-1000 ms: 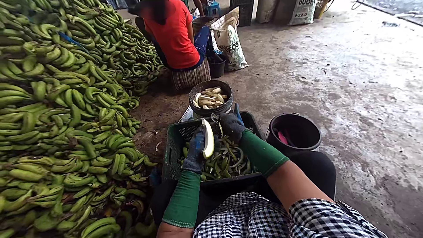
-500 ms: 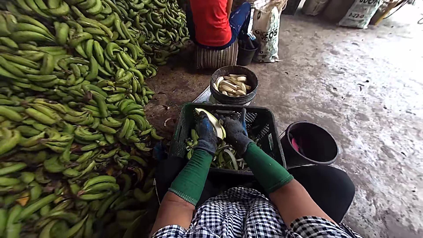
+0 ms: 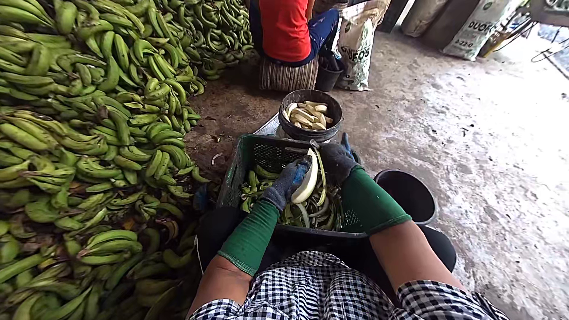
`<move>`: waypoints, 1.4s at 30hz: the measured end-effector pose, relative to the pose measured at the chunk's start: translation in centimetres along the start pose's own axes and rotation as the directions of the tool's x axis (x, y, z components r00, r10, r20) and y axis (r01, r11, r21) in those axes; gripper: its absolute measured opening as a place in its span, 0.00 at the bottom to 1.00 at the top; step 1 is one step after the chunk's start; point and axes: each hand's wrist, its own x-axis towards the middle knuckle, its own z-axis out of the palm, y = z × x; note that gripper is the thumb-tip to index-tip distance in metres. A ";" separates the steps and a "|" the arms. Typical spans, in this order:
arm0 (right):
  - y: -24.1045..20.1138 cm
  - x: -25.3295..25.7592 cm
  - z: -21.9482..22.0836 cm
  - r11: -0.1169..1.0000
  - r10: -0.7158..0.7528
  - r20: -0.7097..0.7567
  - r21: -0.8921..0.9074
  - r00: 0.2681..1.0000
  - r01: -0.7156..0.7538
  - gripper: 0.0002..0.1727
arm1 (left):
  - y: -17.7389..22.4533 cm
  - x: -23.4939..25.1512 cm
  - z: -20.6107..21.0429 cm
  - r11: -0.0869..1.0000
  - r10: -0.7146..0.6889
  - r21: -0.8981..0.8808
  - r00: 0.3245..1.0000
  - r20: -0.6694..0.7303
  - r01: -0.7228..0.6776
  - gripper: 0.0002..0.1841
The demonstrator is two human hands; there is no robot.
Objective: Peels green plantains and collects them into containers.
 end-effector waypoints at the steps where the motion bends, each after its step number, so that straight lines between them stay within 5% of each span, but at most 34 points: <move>1: 0.2 0.0 -0.4 0.999 0.043 0.002 -0.008 0.999 -0.043 0.17 | -0.1 0.9 -0.2 0.998 -0.022 -0.053 1.000 0.005 0.022 0.27; 4: -0.8 -1.2 -1.2 0.990 0.136 -0.021 0.035 0.990 -0.135 0.18 | -0.1 3.6 -0.5 0.954 -0.124 -0.286 0.988 -0.097 0.091 0.29; 8: -3.7 -4.0 0.8 0.975 0.021 -0.117 0.224 0.993 0.006 0.24 | -1.1 3.4 -1.3 0.945 -0.132 -0.328 0.905 -0.405 -0.009 0.33; 14: -7.7 -4.9 3.2 0.992 -0.082 -0.151 0.080 0.985 0.095 0.25 | -0.6 3.2 -1.7 0.710 -0.297 -0.693 0.840 -0.454 -0.124 0.26; 19: -8.3 -2.8 3.7 0.997 -0.077 -0.084 0.018 0.993 0.079 0.28 | -1.4 3.0 -2.0 0.928 -0.206 -0.373 0.821 -0.533 -0.010 0.28; 25: -7.4 -2.8 2.3 0.995 -0.009 -0.050 0.102 0.999 0.014 0.21 | -0.9 3.3 -1.7 0.982 0.035 0.180 0.887 -0.461 0.055 0.31; 34: -5.0 -4.0 -0.2 0.968 0.078 -0.034 0.243 0.996 -0.068 0.16 | 0.3 1.7 -0.3 1.000 -0.020 0.019 0.979 -0.204 0.025 0.26; 42: -0.2 -2.3 -0.9 0.973 0.219 0.080 0.053 0.972 -0.224 0.19 | 0.9 2.1 -0.8 0.954 -0.096 -0.290 0.995 -0.038 0.081 0.24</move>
